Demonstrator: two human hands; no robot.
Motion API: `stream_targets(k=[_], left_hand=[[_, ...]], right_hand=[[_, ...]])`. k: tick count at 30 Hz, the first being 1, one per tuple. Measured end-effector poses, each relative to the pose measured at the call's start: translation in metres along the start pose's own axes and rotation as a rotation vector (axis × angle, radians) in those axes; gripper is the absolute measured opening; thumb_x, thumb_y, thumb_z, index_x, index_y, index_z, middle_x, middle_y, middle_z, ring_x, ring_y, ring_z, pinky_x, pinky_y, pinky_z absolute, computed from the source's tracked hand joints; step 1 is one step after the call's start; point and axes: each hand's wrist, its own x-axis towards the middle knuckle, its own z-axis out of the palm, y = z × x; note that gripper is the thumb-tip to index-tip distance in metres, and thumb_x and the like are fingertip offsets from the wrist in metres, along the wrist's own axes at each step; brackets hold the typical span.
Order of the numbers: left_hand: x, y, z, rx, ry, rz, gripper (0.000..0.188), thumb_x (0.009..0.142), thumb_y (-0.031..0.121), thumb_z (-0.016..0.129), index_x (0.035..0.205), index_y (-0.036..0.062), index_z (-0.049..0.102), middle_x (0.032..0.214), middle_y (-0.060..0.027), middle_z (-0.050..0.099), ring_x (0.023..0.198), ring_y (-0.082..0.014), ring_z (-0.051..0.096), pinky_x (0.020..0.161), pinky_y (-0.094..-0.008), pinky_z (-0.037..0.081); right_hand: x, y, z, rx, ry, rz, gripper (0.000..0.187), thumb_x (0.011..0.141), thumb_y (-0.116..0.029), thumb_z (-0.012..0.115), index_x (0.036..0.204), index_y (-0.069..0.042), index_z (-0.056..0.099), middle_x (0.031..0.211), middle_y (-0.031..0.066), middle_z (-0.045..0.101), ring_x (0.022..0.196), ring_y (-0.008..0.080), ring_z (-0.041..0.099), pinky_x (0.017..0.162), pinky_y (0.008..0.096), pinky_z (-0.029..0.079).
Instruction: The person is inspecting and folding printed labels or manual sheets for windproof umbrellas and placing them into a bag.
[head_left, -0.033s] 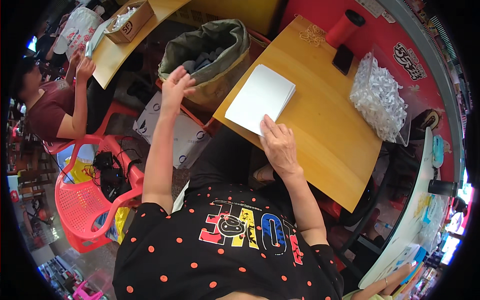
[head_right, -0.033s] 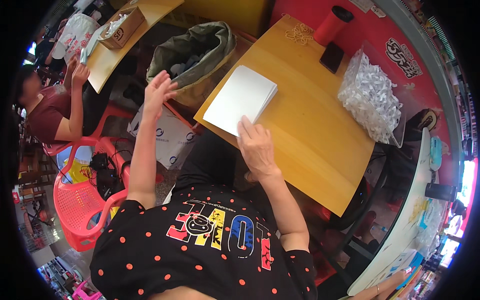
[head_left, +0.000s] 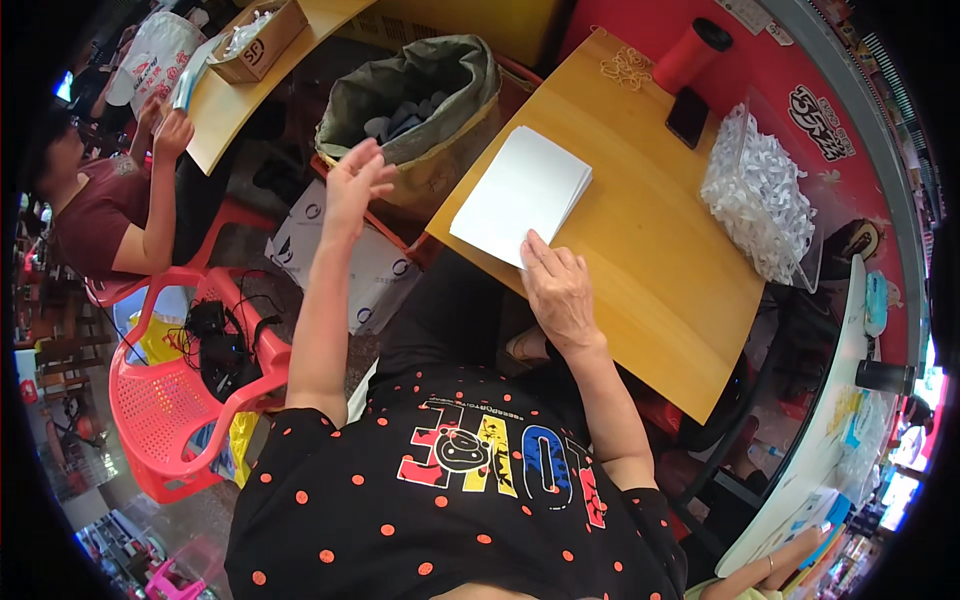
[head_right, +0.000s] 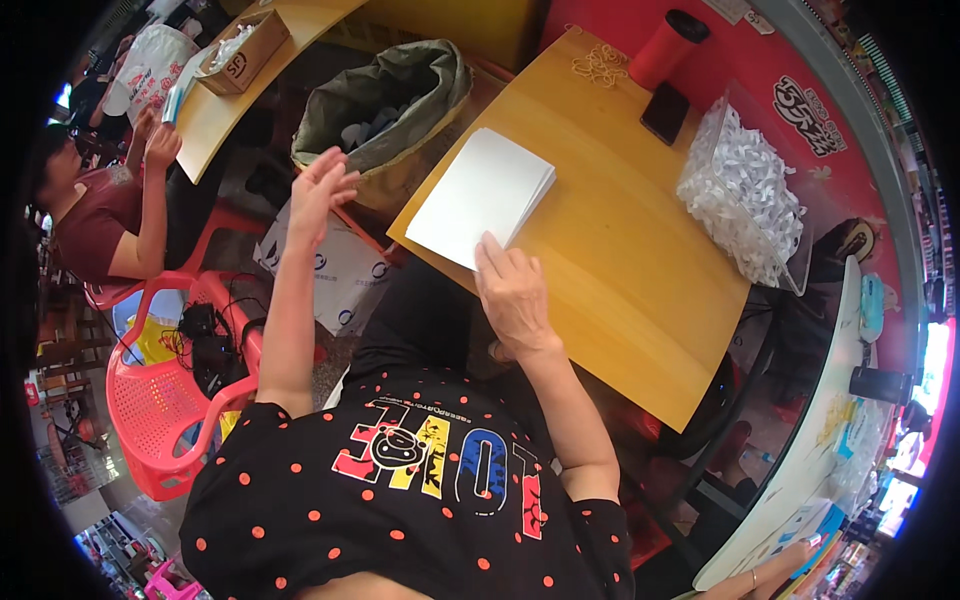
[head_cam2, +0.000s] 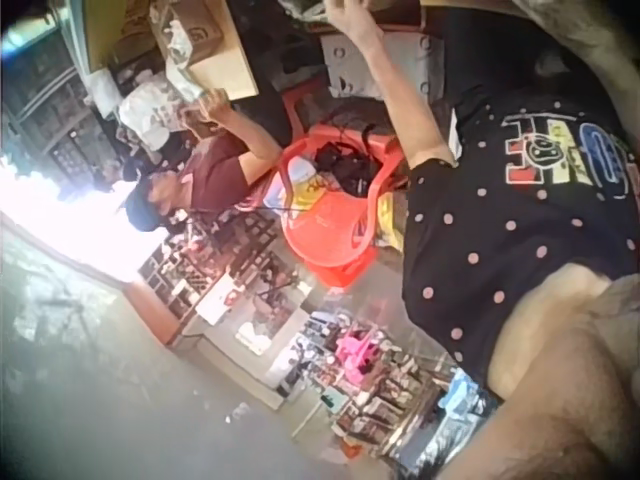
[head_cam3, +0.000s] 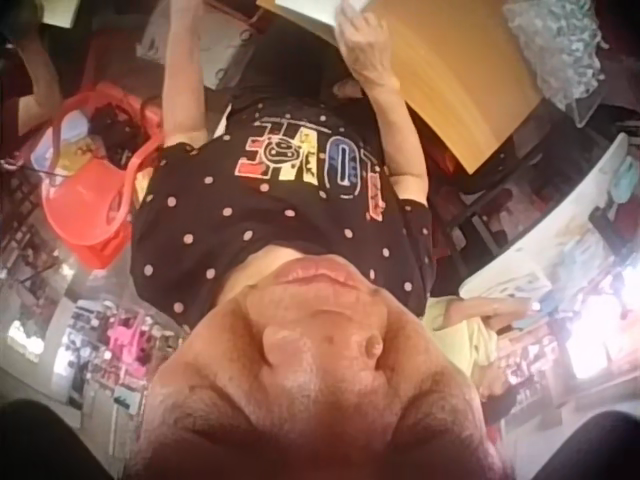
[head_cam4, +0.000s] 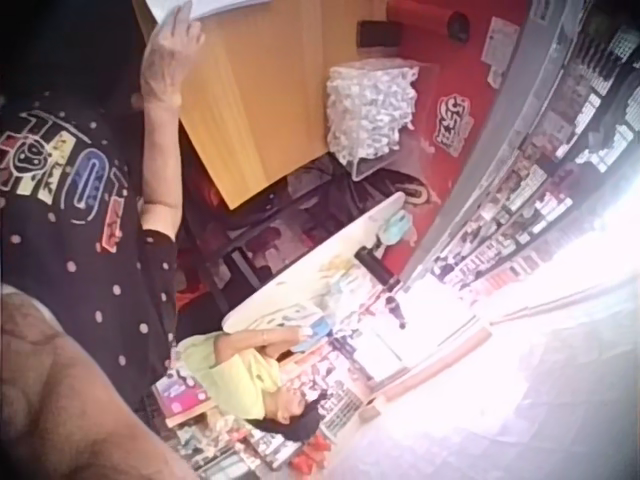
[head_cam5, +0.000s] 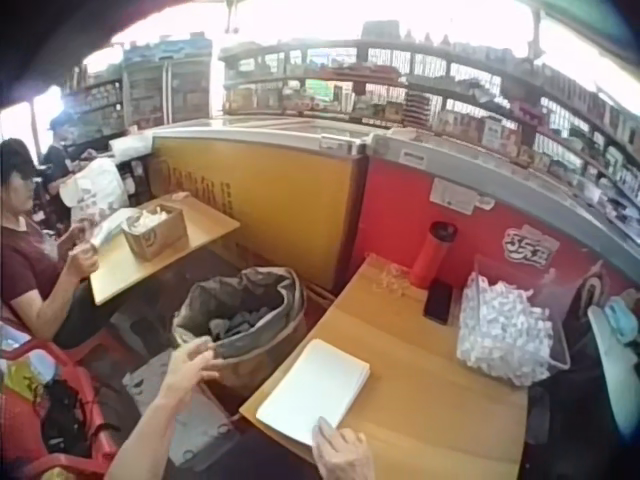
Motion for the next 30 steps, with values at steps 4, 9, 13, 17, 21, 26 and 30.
stream_targets(k=[4,9,13,17,21,26,30], left_hand=[[-0.043,-0.023,0.005,-0.048,-0.089,-0.097,0.033,0.093,0.014,0.055,0.122,-0.0029,0.054,0.109,-0.0135,0.063,0.09,-0.0186,0.065,0.069,-0.0252,0.053],[-0.087,-0.024,0.02,-0.047,-0.156,-0.202,0.025,0.093,0.017,0.056,0.106,-0.0024,0.063,0.087,-0.0096,0.068,0.07,-0.0144,0.066,0.058,-0.0207,0.05],[-0.1,-0.008,0.023,0.088,-0.355,-0.401,0.039,0.095,0.033,0.053,0.092,-0.004,0.066,0.076,-0.009,0.067,0.057,-0.0142,0.064,0.049,-0.0187,0.047],[-0.115,0.015,0.037,-0.141,-0.507,-0.658,0.055,0.095,0.049,0.046,0.096,-0.0035,0.064,0.078,-0.0095,0.068,0.063,-0.0151,0.066,0.055,-0.0213,0.051],[-0.124,0.001,0.051,-0.592,-0.476,-0.686,0.036,0.095,0.028,0.053,0.114,-0.0019,0.056,0.102,-0.0122,0.066,0.087,-0.0187,0.067,0.075,-0.027,0.055],[-0.142,0.015,0.067,-0.435,-0.6,-0.487,0.028,0.09,0.004,0.056,0.117,-0.0045,0.057,0.107,-0.0137,0.065,0.093,-0.02,0.066,0.084,-0.0292,0.053],[-0.153,0.033,0.078,-0.002,-0.72,0.013,0.029,0.084,-0.007,0.053,0.109,0.0004,0.067,0.117,-0.0144,0.063,0.104,-0.0225,0.063,0.093,-0.0304,0.048]], right_hand=[[-0.004,0.005,0.006,0.038,0.123,-0.079,0.022,0.073,-0.001,0.064,0.095,-0.004,0.065,0.104,0.0049,0.065,0.079,0.0186,0.059,0.066,0.0316,0.042],[-0.009,0.005,0.006,0.215,0.089,0.027,0.023,0.071,0.002,0.063,0.092,-0.006,0.065,0.095,0.006,0.064,0.079,0.0223,0.06,0.068,0.0335,0.045],[-0.006,-0.006,-0.015,0.196,0.065,0.051,0.026,0.071,0.003,0.062,0.095,-0.006,0.065,0.094,0.009,0.063,0.082,0.0256,0.061,0.07,0.0347,0.049],[-0.018,-0.016,-0.049,0.271,0.106,-0.027,0.027,0.072,0.004,0.061,0.098,-0.002,0.065,0.091,0.0122,0.063,0.08,0.0276,0.063,0.068,0.034,0.052],[-0.039,-0.03,-0.079,0.504,0.086,-0.185,0.027,0.07,0.003,0.066,0.097,0.001,0.066,0.089,0.0128,0.066,0.074,0.0258,0.064,0.064,0.0326,0.052],[-0.055,-0.037,-0.098,0.837,0.0,0.207,0.018,0.075,0.001,0.069,0.093,0.001,0.068,0.077,0.0081,0.067,0.064,0.0166,0.062,0.057,0.0268,0.05],[-0.056,-0.027,-0.096,1.109,0.086,0.65,0.008,0.086,-0.005,0.064,0.089,-0.001,0.07,0.084,0.0052,0.066,0.063,0.0099,0.057,0.052,0.0194,0.045]])
